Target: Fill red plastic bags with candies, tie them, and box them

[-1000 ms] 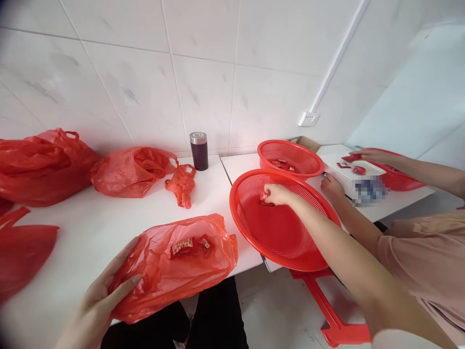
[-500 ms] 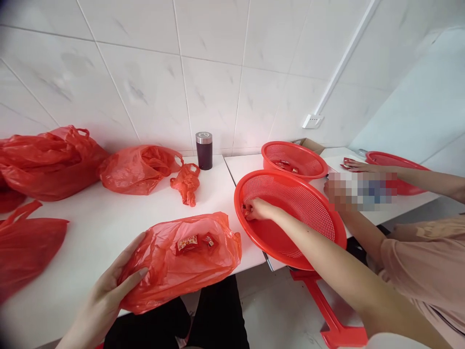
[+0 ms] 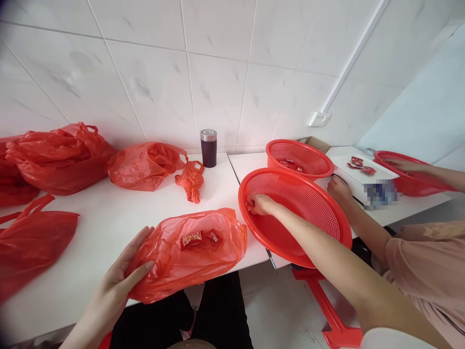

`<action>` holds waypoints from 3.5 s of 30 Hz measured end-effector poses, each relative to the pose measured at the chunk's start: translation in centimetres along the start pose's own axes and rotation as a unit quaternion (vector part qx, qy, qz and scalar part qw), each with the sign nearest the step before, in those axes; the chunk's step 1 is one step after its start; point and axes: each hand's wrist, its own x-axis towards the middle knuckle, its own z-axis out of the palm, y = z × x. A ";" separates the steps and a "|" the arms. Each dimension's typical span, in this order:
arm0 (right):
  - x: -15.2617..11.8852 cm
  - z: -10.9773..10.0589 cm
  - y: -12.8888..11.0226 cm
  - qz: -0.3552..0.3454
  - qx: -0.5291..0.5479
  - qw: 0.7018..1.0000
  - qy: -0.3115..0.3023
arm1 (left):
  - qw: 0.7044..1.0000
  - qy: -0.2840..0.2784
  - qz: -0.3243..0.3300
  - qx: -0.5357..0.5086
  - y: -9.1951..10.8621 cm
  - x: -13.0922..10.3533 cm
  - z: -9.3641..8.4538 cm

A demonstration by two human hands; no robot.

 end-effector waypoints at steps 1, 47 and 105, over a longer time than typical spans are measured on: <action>0.1 -0.5 0.2 -0.002 0.003 1.000 0.005 | 1.000 0.006 -0.001 0.002 0.1 -0.1 0.0; -17.0 -1.8 -9.3 -0.086 0.078 0.989 0.087 | 0.993 0.095 -0.062 0.010 -0.7 -1.1 -7.6; -7.0 -0.9 -21.9 -0.229 0.340 0.907 -0.101 | 0.997 -0.047 0.052 -0.013 14.0 12.5 -6.8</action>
